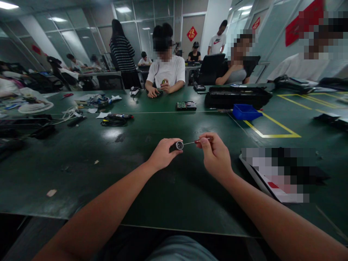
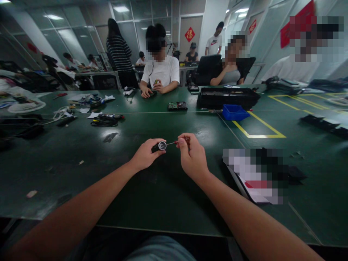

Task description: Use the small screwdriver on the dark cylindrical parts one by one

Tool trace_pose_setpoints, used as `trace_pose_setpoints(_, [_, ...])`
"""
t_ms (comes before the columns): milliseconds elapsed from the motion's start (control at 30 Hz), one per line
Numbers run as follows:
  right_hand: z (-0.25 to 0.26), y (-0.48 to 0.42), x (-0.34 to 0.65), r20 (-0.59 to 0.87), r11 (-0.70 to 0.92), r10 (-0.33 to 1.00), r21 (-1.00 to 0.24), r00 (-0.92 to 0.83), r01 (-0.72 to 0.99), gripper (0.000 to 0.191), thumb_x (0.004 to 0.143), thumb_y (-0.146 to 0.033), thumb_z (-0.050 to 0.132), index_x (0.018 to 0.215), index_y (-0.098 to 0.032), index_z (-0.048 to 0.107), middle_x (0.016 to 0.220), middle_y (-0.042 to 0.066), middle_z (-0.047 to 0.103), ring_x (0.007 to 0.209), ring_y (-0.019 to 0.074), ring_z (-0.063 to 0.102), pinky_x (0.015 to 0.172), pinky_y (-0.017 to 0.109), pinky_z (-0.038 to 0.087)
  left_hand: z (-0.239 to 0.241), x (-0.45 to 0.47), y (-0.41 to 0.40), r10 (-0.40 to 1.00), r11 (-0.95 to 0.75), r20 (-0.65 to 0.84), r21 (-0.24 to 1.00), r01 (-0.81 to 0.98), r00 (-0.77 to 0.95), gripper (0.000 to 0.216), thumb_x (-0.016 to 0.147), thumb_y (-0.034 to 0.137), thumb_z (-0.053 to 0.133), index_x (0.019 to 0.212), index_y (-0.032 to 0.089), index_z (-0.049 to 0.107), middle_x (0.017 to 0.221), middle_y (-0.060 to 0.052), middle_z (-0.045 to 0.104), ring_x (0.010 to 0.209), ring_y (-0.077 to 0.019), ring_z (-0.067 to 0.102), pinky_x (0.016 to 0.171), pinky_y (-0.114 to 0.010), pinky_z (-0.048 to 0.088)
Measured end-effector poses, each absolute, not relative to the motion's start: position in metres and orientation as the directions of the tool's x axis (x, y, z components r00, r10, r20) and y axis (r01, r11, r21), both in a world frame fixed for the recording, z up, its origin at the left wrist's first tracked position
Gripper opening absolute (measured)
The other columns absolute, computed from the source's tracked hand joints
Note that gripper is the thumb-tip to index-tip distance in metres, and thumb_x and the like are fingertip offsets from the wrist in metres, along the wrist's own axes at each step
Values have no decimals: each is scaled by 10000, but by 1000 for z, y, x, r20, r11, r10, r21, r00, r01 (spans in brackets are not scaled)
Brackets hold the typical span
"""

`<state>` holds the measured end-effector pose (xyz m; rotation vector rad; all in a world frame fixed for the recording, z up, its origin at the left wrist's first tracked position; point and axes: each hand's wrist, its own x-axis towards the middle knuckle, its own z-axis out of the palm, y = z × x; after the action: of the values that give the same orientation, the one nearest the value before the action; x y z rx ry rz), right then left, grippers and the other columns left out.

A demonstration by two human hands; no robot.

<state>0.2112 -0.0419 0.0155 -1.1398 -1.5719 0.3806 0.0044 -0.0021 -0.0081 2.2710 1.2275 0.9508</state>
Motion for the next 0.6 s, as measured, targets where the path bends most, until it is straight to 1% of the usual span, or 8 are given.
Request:
trace_pose_setpoints(167, [21, -43, 212, 603, 499, 797, -692, 37, 522, 169, 1004, -367, 498, 993, -244, 613, 824, 26, 731, 749, 198, 703, 688, 338, 508, -7, 3, -2, 830, -558, 394, 587, 587, 395, 358, 891, 327, 728, 1232, 245, 658, 1169, -51, 714, 1097, -254, 624, 1011, -445, 449])
trace_pose_setpoints(267, [24, -42, 214, 594, 474, 804, -665, 23, 576, 219, 949, -432, 599, 849, -241, 639, 704, 1, 693, 627, 175, 648, 600, 308, 463, -6, 3, -2, 832, -555, 384, 588, 588, 401, 353, 891, 318, 729, 1232, 251, 664, 1142, -44, 722, 1072, -249, 627, 1005, -448, 450])
trace_pose_setpoints(333, [26, -42, 215, 590, 456, 807, -655, 30, 603, 290, 903, -470, 661, 733, -239, 617, 622, -16, 649, 546, 154, 590, 548, 293, 424, -6, 3, -2, 829, -559, 379, 586, 587, 411, 346, 891, 306, 728, 1228, 253, 668, 1151, -41, 723, 1077, -245, 626, 1004, -442, 447])
trace_pose_setpoints(400, [26, -42, 215, 594, 455, 804, -648, 32, 610, 320, 883, -476, 685, 688, -236, 599, 594, -20, 632, 519, 147, 565, 530, 290, 410, -6, 3, -2, 819, -573, 376, 575, 584, 433, 337, 890, 298, 730, 1220, 256, 673, 1164, -34, 724, 1082, -241, 625, 1001, -434, 441])
trace_pose_setpoints(467, [25, -42, 215, 601, 477, 800, -644, 9, 597, 262, 900, -445, 667, 751, -233, 630, 644, -8, 665, 564, 159, 605, 560, 296, 438, -5, 3, -2, 814, -580, 370, 568, 584, 448, 327, 889, 293, 731, 1211, 259, 678, 1168, -29, 725, 1079, -238, 626, 993, -428, 439])
trace_pose_setpoints(533, [24, -42, 214, 599, 506, 800, -642, -34, 576, 182, 936, -390, 613, 865, -229, 661, 735, 12, 710, 649, 178, 659, 623, 312, 477, -5, 2, -2, 819, -572, 364, 574, 586, 444, 327, 890, 286, 730, 1211, 258, 679, 1164, -29, 726, 1074, -238, 627, 983, -422, 441])
trace_pose_setpoints(600, [23, -41, 214, 589, 526, 805, -650, -74, 549, 154, 959, -332, 557, 970, -225, 668, 829, 31, 740, 736, 194, 695, 688, 332, 502, -5, 2, -2, 827, -561, 361, 582, 589, 431, 335, 887, 280, 733, 1217, 253, 679, 1157, -32, 727, 1065, -238, 627, 974, -419, 446])
